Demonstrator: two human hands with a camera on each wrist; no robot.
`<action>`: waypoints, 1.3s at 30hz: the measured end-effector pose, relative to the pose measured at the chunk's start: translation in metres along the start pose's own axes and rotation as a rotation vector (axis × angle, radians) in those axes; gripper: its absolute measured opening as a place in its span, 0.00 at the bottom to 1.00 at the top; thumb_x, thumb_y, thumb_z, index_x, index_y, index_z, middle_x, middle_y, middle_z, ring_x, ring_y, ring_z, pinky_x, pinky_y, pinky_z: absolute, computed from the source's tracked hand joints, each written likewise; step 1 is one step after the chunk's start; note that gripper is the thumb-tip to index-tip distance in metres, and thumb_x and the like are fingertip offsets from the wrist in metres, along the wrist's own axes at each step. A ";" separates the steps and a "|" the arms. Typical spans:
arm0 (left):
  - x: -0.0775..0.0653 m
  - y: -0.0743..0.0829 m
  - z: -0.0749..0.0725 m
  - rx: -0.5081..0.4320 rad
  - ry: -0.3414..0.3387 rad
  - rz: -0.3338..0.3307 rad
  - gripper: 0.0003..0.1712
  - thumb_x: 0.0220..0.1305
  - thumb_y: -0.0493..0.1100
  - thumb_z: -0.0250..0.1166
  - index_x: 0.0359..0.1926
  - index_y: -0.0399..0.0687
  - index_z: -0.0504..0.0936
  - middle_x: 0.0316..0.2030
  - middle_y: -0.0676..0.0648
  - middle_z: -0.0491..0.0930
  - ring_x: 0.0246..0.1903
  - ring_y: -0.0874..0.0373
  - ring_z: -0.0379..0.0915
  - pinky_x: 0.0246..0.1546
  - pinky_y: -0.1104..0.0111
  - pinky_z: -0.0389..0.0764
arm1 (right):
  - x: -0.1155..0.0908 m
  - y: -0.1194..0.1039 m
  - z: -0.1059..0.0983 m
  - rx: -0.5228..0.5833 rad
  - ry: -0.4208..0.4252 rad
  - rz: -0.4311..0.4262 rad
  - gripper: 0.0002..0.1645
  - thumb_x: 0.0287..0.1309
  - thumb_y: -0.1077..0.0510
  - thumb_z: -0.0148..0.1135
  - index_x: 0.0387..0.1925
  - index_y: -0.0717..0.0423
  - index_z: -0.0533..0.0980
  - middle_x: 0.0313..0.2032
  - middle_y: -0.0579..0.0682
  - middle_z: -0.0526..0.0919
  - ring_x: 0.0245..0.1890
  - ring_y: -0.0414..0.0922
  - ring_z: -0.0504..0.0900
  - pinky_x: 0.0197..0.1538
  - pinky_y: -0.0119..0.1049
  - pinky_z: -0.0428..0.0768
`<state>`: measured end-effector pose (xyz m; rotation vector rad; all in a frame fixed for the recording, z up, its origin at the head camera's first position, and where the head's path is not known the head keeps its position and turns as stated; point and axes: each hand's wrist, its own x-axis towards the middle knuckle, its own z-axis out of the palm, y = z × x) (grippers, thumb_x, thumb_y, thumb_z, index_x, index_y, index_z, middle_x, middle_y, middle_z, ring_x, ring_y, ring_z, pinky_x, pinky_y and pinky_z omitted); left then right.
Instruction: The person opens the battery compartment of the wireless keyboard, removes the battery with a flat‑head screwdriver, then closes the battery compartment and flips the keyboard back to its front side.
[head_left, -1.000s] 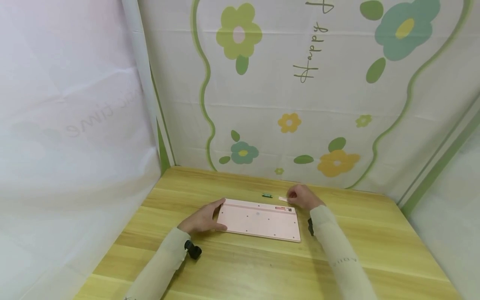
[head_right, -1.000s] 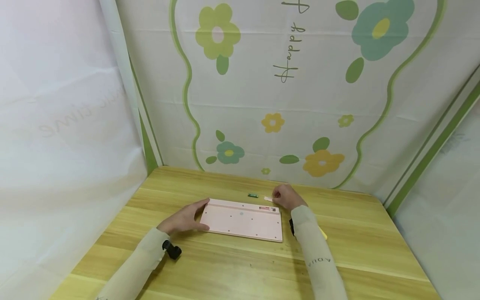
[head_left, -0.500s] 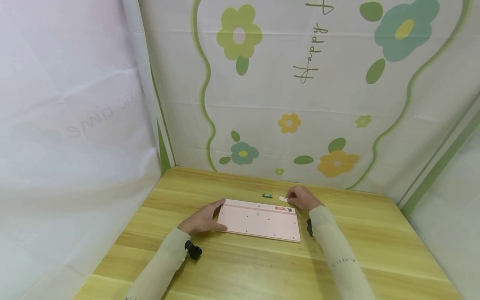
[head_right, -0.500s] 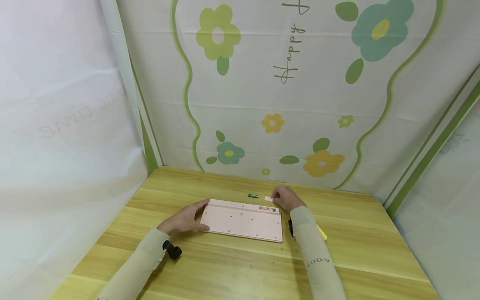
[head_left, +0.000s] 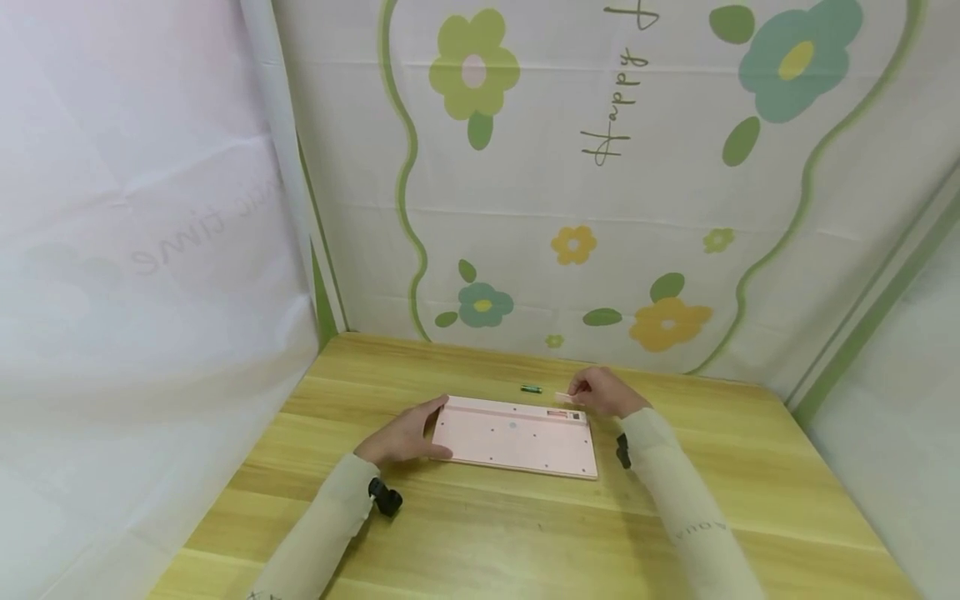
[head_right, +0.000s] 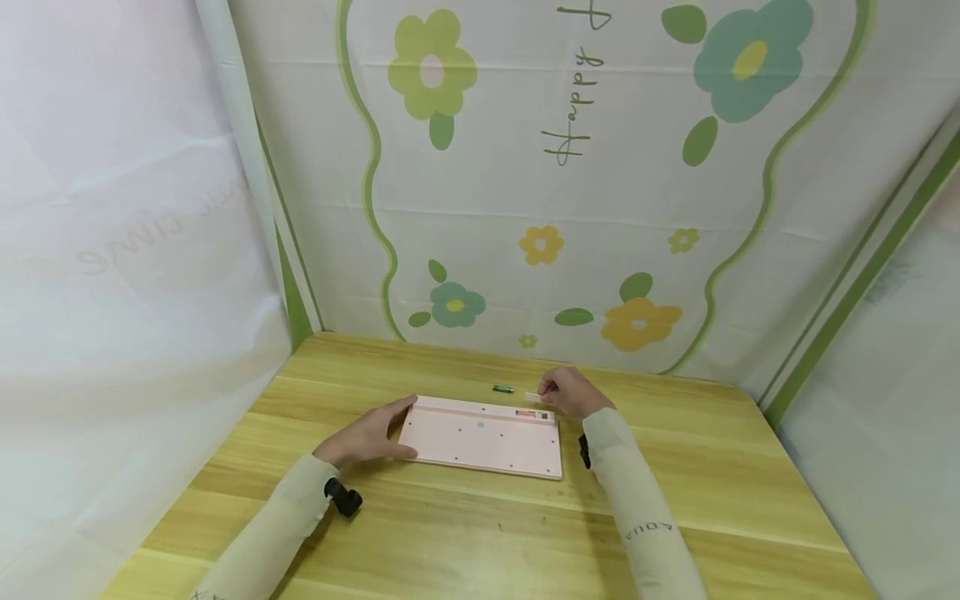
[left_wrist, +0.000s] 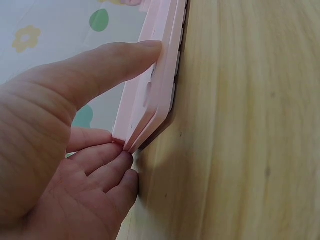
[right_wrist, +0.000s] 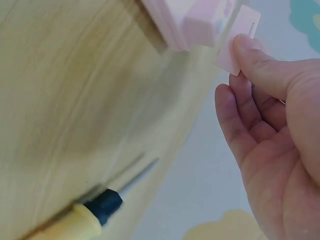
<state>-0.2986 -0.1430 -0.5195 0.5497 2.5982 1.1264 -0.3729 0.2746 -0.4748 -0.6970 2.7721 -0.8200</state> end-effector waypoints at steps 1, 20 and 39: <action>0.000 0.000 0.000 0.002 -0.001 0.001 0.63 0.57 0.54 0.82 0.84 0.43 0.55 0.83 0.40 0.57 0.82 0.41 0.53 0.81 0.46 0.60 | -0.002 -0.003 -0.002 0.001 -0.005 -0.001 0.05 0.68 0.71 0.64 0.41 0.66 0.85 0.38 0.56 0.88 0.37 0.43 0.83 0.42 0.36 0.85; -0.002 0.003 -0.001 -0.016 0.005 0.000 0.62 0.58 0.51 0.82 0.84 0.42 0.55 0.83 0.40 0.57 0.83 0.41 0.52 0.82 0.46 0.59 | -0.016 -0.024 0.002 0.026 -0.060 -0.051 0.04 0.69 0.70 0.65 0.39 0.64 0.85 0.37 0.56 0.88 0.35 0.43 0.82 0.38 0.32 0.83; -0.006 0.008 0.001 0.011 0.011 -0.002 0.61 0.58 0.50 0.82 0.83 0.42 0.56 0.83 0.40 0.57 0.82 0.41 0.53 0.81 0.46 0.60 | -0.014 -0.023 0.005 0.063 -0.091 -0.057 0.06 0.70 0.72 0.63 0.40 0.67 0.85 0.39 0.60 0.88 0.37 0.51 0.83 0.39 0.34 0.82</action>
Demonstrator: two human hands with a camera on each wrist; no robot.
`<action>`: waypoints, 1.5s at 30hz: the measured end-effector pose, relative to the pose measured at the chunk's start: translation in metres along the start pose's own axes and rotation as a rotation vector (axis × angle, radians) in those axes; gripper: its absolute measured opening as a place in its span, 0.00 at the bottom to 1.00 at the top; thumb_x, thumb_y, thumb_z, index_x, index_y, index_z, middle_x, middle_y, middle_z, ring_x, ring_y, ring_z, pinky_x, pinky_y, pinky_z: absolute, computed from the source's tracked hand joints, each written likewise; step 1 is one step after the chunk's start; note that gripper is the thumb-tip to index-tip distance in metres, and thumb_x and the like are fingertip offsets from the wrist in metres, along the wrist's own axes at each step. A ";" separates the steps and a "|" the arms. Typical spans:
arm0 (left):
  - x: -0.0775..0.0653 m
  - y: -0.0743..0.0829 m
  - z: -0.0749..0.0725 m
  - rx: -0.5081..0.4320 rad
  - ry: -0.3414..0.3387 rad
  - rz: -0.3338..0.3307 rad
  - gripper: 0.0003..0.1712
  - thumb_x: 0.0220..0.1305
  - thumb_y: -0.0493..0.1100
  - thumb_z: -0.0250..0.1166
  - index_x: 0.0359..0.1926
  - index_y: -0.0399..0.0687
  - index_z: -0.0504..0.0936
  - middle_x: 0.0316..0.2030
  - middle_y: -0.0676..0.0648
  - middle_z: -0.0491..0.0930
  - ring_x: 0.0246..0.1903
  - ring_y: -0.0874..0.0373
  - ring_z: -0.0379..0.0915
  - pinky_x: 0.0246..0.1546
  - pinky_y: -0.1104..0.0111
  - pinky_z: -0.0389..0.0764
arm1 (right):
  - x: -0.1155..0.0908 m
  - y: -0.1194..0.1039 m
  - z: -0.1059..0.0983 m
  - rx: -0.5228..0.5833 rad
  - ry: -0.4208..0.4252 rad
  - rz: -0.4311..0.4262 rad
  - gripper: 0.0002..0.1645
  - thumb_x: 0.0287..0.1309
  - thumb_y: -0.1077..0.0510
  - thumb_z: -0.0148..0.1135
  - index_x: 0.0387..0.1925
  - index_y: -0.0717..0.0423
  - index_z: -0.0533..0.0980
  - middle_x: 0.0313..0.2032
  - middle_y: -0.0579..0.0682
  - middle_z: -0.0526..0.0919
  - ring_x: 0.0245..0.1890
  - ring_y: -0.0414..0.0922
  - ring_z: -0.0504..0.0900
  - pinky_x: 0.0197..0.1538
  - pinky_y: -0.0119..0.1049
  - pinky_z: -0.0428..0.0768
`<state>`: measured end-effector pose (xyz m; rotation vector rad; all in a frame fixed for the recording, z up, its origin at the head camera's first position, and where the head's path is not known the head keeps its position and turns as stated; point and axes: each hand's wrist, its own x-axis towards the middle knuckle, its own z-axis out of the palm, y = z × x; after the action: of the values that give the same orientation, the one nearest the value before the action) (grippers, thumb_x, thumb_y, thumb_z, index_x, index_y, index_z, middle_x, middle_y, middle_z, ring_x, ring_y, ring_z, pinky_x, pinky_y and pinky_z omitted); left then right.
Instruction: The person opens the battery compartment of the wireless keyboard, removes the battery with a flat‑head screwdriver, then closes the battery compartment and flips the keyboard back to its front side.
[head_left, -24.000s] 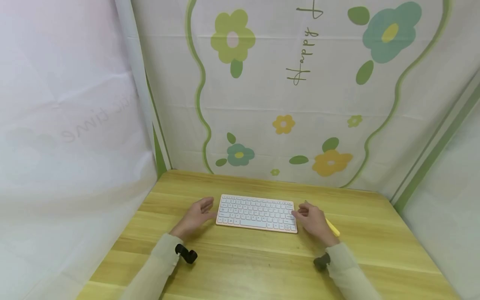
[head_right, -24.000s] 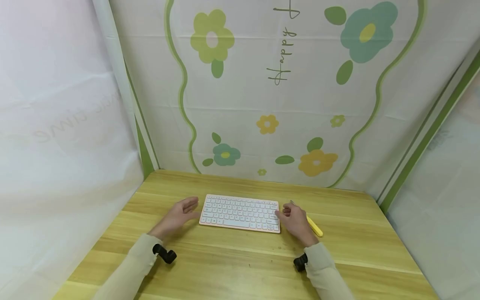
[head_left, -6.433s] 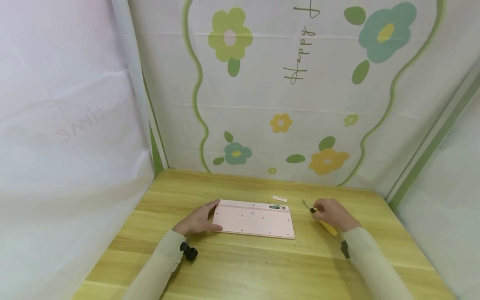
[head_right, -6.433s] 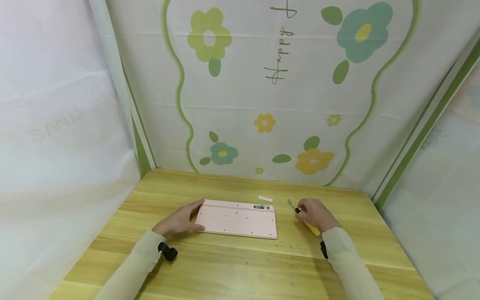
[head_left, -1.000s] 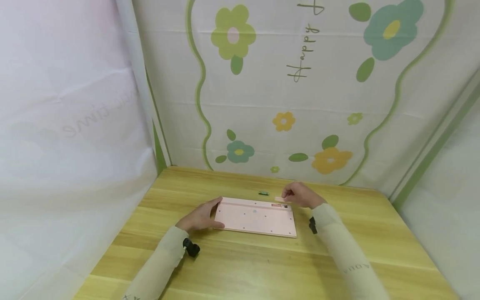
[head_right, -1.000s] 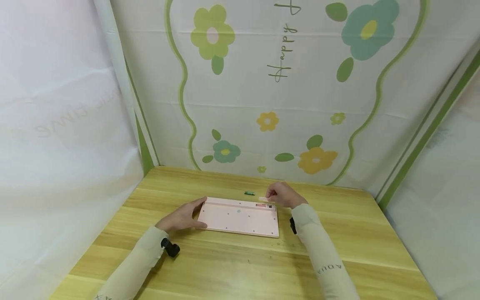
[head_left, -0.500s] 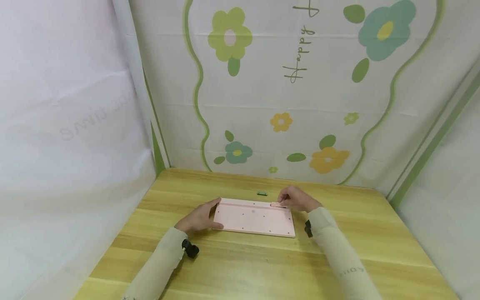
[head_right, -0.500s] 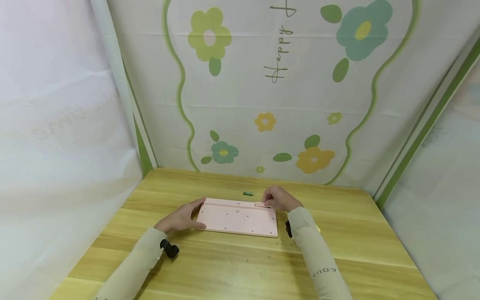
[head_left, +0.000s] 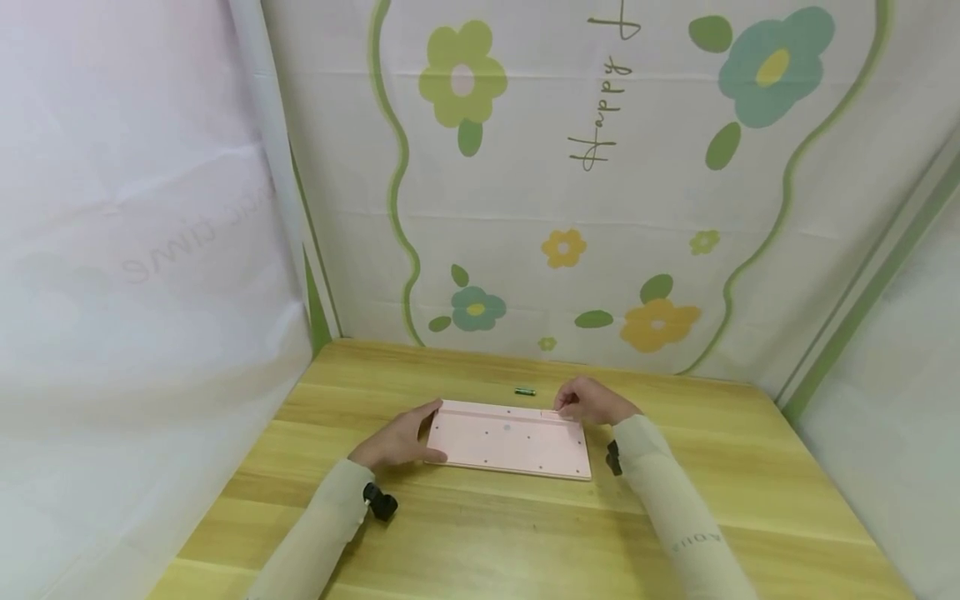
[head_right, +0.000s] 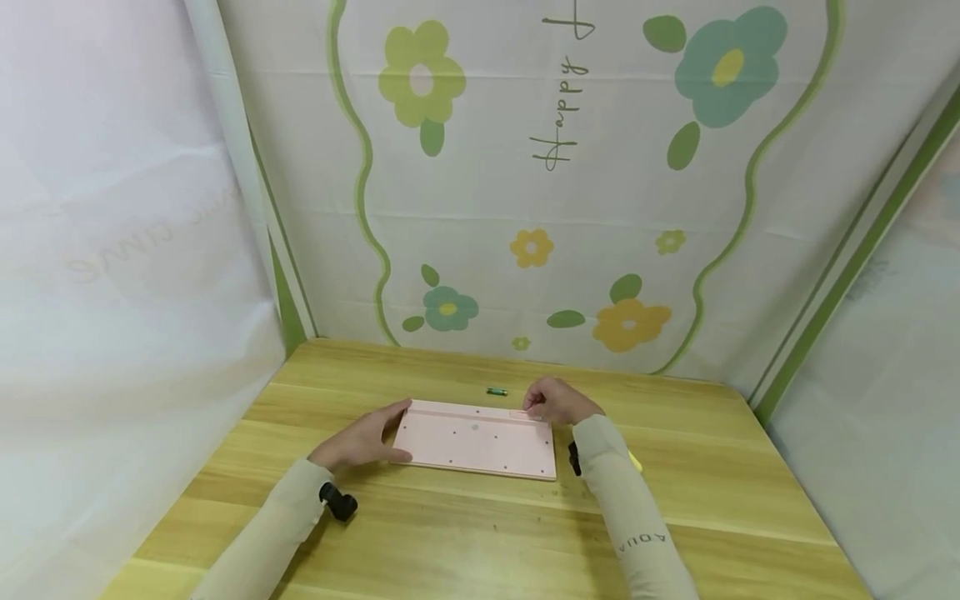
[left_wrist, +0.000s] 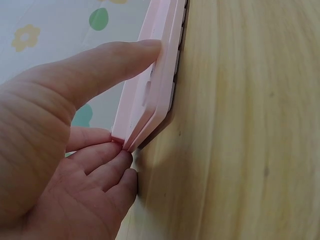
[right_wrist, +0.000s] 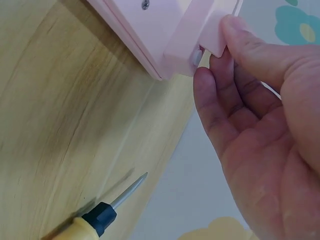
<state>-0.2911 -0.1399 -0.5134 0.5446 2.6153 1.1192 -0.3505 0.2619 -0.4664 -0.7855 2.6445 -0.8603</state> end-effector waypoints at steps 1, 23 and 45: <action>0.000 0.000 0.000 -0.002 -0.003 -0.001 0.62 0.58 0.50 0.82 0.84 0.42 0.56 0.83 0.40 0.57 0.82 0.41 0.53 0.82 0.46 0.60 | -0.001 0.000 0.000 0.000 -0.002 0.005 0.06 0.70 0.71 0.63 0.41 0.67 0.85 0.38 0.60 0.88 0.37 0.51 0.83 0.38 0.34 0.82; 0.003 -0.001 -0.002 0.004 0.001 -0.011 0.62 0.57 0.51 0.82 0.84 0.43 0.55 0.83 0.40 0.56 0.82 0.41 0.52 0.82 0.46 0.60 | -0.012 -0.011 0.017 -0.290 0.138 -0.063 0.10 0.65 0.69 0.69 0.45 0.59 0.90 0.41 0.53 0.90 0.42 0.47 0.87 0.48 0.41 0.90; 0.005 -0.002 -0.003 -0.005 -0.012 0.003 0.63 0.58 0.52 0.82 0.84 0.43 0.54 0.83 0.41 0.56 0.83 0.42 0.52 0.82 0.47 0.59 | -0.015 -0.018 0.034 -0.619 0.205 -0.108 0.22 0.66 0.70 0.66 0.18 0.51 0.76 0.26 0.43 0.76 0.25 0.37 0.65 0.27 0.26 0.66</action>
<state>-0.2967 -0.1409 -0.5137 0.5526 2.6013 1.1201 -0.3174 0.2425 -0.4820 -1.0248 3.1157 -0.1226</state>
